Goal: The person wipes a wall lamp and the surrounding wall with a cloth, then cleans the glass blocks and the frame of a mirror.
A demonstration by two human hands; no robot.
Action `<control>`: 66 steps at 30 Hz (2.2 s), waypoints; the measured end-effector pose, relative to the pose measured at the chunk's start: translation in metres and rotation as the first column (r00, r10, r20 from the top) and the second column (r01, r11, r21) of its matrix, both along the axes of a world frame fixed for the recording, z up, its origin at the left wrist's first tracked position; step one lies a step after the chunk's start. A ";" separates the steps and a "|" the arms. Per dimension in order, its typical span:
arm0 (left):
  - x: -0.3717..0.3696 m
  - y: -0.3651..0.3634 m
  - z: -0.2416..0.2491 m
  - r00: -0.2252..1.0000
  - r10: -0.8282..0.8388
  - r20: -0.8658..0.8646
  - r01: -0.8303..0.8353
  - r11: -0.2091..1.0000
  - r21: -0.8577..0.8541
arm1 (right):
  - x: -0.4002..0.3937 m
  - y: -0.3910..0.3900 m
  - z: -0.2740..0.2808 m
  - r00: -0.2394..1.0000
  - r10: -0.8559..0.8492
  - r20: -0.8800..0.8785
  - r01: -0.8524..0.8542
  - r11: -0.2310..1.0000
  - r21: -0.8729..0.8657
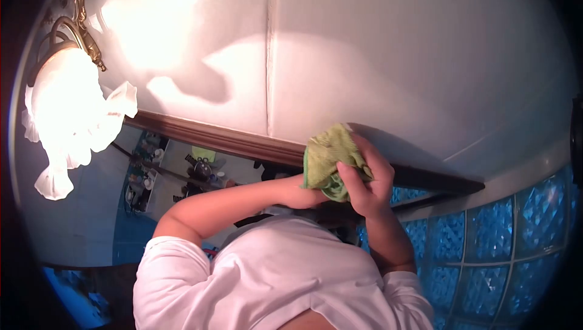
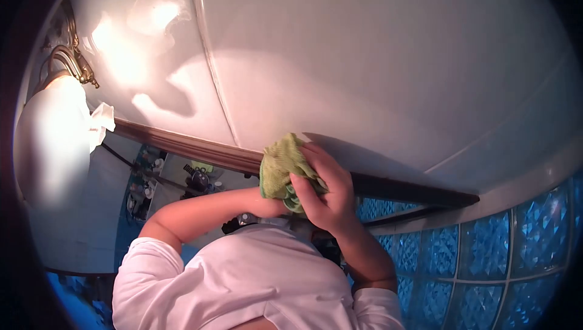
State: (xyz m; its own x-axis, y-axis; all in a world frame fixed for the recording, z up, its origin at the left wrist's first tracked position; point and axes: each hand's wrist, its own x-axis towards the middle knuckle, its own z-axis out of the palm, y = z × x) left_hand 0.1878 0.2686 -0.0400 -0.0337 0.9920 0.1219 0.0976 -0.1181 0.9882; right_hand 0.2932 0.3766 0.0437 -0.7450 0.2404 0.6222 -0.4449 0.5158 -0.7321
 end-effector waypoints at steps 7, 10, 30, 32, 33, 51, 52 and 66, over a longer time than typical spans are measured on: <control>-0.008 -0.050 0.055 0.878 0.344 -0.332 -0.203 0.897 0.393 | 0.011 -0.013 0.004 0.973 -0.109 -0.203 0.158 0.956 0.245; -0.002 -0.044 0.049 0.936 0.340 -0.091 -0.272 0.863 0.426 | 0.036 -0.017 -0.004 0.952 -0.274 -0.136 0.300 0.923 0.241; -0.010 -0.054 0.021 0.548 0.830 -0.103 -0.467 0.406 0.785 | 0.018 0.015 -0.024 0.900 -0.421 -0.115 0.355 0.554 0.753; -0.014 -0.061 0.005 0.429 0.902 0.048 -0.484 0.185 0.855 | -0.009 -0.006 -0.026 0.927 -0.332 -0.175 0.332 0.505 0.797; -0.016 -0.063 -0.010 0.428 0.898 0.101 -0.469 0.124 0.875 | -0.025 -0.019 -0.025 0.947 -0.268 -0.178 0.298 0.519 0.801; -0.029 -0.083 0.005 -0.303 0.826 -0.476 -0.416 0.334 0.845 | -0.051 -0.044 -0.032 0.991 -0.073 -0.115 0.135 0.645 0.752; -0.033 -0.079 0.007 -0.355 0.810 -0.466 -0.394 0.323 0.861 | -0.050 -0.045 -0.032 0.990 -0.070 -0.123 0.139 0.652 0.745; -0.083 -0.134 0.012 -0.457 0.849 -0.264 -0.360 0.094 0.928 | -0.061 -0.069 -0.034 0.982 -0.103 -0.157 0.188 0.562 0.805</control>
